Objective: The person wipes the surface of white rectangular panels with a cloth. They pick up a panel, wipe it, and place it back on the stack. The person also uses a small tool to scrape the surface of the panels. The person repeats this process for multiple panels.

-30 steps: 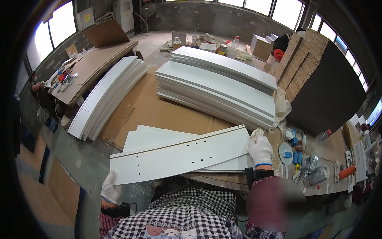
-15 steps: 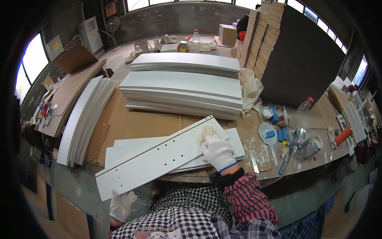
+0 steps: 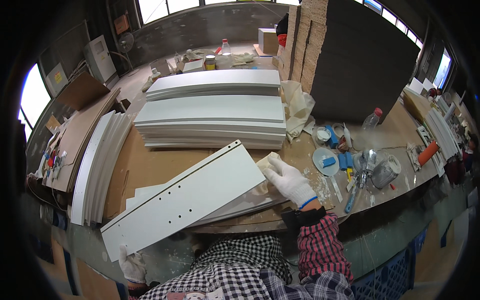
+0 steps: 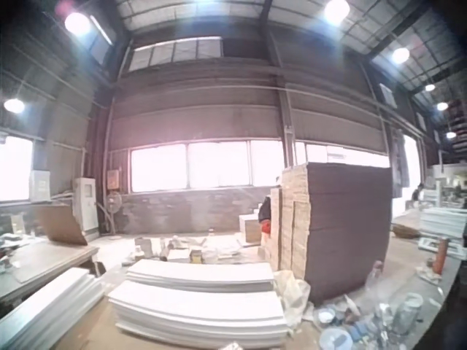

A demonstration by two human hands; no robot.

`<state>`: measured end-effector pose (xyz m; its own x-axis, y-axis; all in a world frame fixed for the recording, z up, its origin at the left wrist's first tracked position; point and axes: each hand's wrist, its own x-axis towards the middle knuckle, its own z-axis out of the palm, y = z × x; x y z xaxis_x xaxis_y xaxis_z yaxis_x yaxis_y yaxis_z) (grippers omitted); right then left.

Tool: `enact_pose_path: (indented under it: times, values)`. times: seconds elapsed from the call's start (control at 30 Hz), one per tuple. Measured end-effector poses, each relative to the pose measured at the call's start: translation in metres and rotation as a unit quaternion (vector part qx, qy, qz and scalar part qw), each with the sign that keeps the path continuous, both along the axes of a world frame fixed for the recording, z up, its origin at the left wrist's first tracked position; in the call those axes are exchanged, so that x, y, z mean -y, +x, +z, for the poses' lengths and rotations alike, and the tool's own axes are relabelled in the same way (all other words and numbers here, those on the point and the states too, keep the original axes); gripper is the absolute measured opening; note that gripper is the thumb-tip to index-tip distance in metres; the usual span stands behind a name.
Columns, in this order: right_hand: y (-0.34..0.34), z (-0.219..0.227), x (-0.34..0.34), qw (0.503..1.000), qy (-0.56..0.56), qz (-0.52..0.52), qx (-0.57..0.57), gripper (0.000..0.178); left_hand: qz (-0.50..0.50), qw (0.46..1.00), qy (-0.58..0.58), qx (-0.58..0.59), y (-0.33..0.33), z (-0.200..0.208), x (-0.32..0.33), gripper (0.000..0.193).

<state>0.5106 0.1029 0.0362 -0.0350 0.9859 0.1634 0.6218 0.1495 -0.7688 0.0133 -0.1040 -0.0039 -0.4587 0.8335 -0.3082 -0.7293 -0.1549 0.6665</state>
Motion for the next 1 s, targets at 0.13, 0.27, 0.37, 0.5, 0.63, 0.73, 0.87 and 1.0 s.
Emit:
enact_pose_path:
  times: [0.13,0.27,0.37,0.5,0.63,0.73,0.87,1.0]
  values:
    - [0.027,0.026,0.008,0.970,-0.058,-0.137,-0.195,0.041,-0.037,0.999,0.022,-0.018,0.019,0.000,-0.019,0.039]
    - [0.119,0.004,-0.006,0.949,-0.075,-0.275,-0.132,0.043,-0.086,0.996,-0.015,0.014,0.039,-0.008,-0.034,0.040]
    - [0.152,-0.006,-0.012,0.935,-0.129,-0.327,-0.046,0.051,-0.101,0.994,-0.034,0.036,0.046,-0.014,-0.034,0.042]
    - [0.157,-0.019,-0.026,0.919,-0.189,-0.342,0.056,0.061,-0.080,0.994,-0.050,0.063,0.045,-0.018,-0.034,0.042]
    - [0.145,-0.036,-0.030,0.909,-0.155,-0.342,0.179,0.059,-0.076,0.994,-0.056,0.047,0.048,-0.012,-0.031,0.042]
    - [0.139,-0.028,-0.025,0.916,-0.169,-0.347,0.110,0.071,-0.096,0.994,-0.033,0.046,0.044,-0.019,-0.030,0.042]
    - [0.146,-0.051,-0.027,0.919,-0.063,-0.356,0.157,0.082,-0.086,0.995,-0.024,0.036,0.048,-0.020,-0.033,0.043]
    - [0.139,-0.043,-0.024,0.940,-0.007,-0.327,0.096,0.074,-0.097,0.994,-0.018,0.052,0.045,-0.021,-0.030,0.043]
